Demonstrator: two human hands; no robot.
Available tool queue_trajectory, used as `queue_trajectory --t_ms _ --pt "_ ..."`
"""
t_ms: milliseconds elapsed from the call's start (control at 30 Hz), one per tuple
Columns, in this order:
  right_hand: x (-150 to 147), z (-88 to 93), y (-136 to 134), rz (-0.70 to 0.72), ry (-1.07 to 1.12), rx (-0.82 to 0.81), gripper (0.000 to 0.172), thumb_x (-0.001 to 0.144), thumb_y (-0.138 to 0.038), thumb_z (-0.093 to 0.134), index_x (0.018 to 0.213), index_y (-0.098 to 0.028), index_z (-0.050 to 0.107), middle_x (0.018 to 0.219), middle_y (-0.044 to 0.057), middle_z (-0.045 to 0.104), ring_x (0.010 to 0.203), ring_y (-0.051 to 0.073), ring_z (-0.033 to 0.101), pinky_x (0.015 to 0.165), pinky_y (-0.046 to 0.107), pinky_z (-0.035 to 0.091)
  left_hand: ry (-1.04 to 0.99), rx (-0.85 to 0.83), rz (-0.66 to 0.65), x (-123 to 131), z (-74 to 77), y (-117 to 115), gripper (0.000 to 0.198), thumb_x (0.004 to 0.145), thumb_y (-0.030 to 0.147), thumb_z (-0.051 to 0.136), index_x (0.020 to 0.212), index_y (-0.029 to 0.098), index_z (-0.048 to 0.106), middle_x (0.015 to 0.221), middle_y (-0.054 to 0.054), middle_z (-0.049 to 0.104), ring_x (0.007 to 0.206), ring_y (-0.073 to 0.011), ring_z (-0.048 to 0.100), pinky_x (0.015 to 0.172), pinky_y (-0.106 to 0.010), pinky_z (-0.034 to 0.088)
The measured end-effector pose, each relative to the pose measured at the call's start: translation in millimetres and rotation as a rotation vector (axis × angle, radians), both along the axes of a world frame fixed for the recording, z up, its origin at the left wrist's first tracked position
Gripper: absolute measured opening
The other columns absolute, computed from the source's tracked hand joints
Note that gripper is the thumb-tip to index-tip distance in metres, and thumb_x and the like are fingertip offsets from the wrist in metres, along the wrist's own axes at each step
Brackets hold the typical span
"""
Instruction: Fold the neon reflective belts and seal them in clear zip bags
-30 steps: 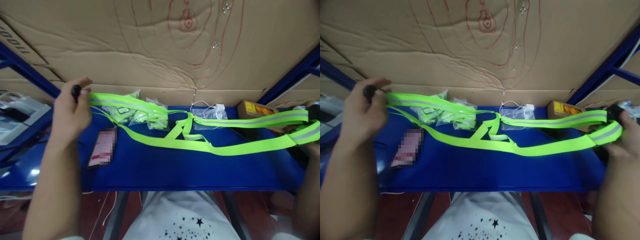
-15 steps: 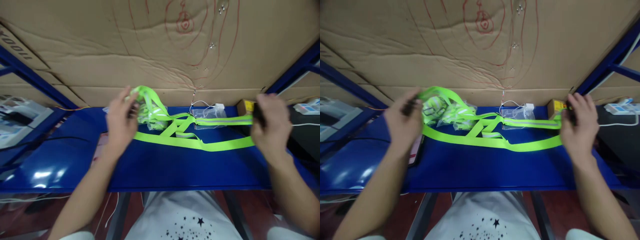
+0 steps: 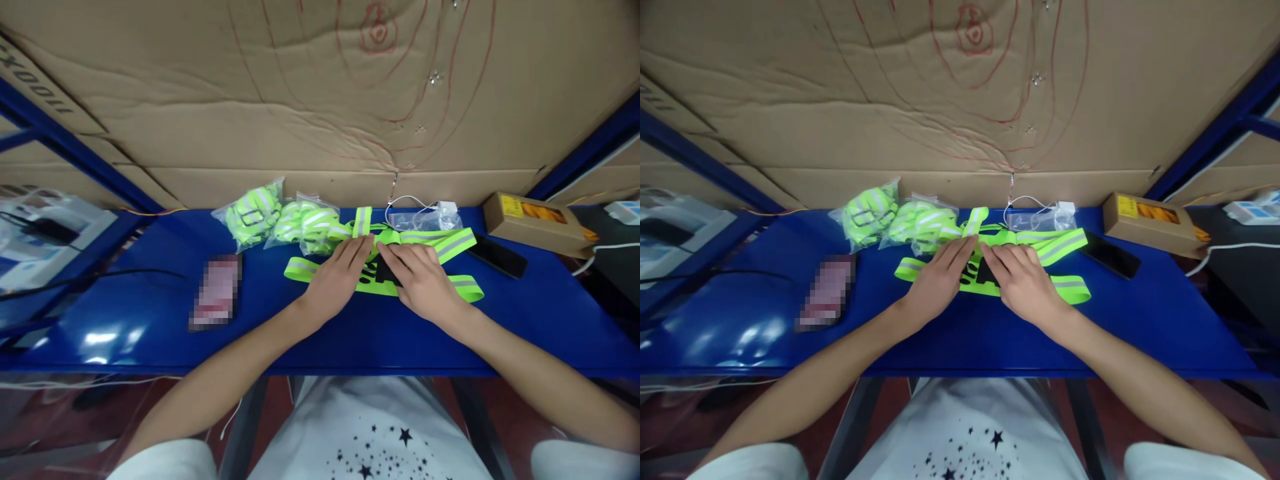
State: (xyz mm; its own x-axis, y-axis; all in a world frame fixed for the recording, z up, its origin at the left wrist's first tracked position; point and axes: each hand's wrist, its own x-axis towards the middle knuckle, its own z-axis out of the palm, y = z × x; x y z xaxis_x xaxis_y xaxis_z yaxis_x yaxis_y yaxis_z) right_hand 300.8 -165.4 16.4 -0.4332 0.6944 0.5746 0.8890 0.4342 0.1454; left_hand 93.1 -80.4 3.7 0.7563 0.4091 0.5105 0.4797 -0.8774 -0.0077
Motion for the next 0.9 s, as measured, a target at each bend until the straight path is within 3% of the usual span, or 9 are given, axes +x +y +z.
queue_trajectory --t_ms 167,400,500,700,900 --pt "-10.7 -6.3 -3.7 -0.048 -0.020 -0.016 0.065 0.085 -0.002 0.049 0.150 0.001 0.047 0.124 0.023 0.066 0.113 0.035 0.056 0.093 0.048 0.047 0.011 0.052 0.038 6.2 -3.9 -7.4 0.059 0.100 0.002 0.032 0.159 0.003 0.030 0.146 -0.024 0.060 0.138 -0.0297 0.058 0.115 -0.046 0.051" --pt "-3.9 3.3 -5.2 -0.035 0.035 0.003 0.077 0.075 -0.002 0.053 0.152 0.000 0.045 0.125 0.022 0.065 0.113 0.035 0.056 0.092 0.047 0.048 -0.050 0.092 0.134 4.7 -0.3 -7.0 0.068 0.103 0.004 0.023 0.166 0.008 -0.001 0.133 -0.023 0.066 0.123 -0.0277 0.066 0.105 -0.044 0.056" --pt "-3.9 4.1 -6.6 -0.044 0.037 -0.007 0.079 0.075 -0.002 0.054 0.153 -0.001 0.043 0.128 0.023 0.064 0.114 0.036 0.056 0.092 0.048 0.047 -0.051 0.116 0.143 5.0 0.7 -9.0 0.068 0.103 0.004 0.024 0.166 0.007 -0.001 0.131 -0.022 0.067 0.123 -0.0279 0.066 0.104 -0.042 0.057" --pt "-16.4 -1.2 -4.9 -0.050 -0.006 -0.006 0.058 0.081 -0.004 0.054 0.139 0.003 0.057 0.121 0.023 0.068 0.107 0.035 0.057 0.089 0.046 0.048 -0.010 0.094 0.094 12.1 -3.9 -20.0 0.071 0.102 0.004 0.029 0.166 0.007 -0.002 0.133 -0.022 0.067 0.123 -0.0272 0.067 0.103 -0.041 0.057" --pt "-3.8 8.0 -8.1 -0.096 0.030 0.027 0.076 0.075 -0.003 0.056 0.150 0.000 0.048 0.127 0.022 0.066 0.112 0.035 0.056 0.092 0.046 0.046 -0.046 0.077 0.131 5.0 -2.0 -6.9 0.070 0.101 0.002 0.023 0.166 0.009 -0.002 0.136 -0.023 0.065 0.127 -0.0282 0.065 0.110 -0.048 0.053"
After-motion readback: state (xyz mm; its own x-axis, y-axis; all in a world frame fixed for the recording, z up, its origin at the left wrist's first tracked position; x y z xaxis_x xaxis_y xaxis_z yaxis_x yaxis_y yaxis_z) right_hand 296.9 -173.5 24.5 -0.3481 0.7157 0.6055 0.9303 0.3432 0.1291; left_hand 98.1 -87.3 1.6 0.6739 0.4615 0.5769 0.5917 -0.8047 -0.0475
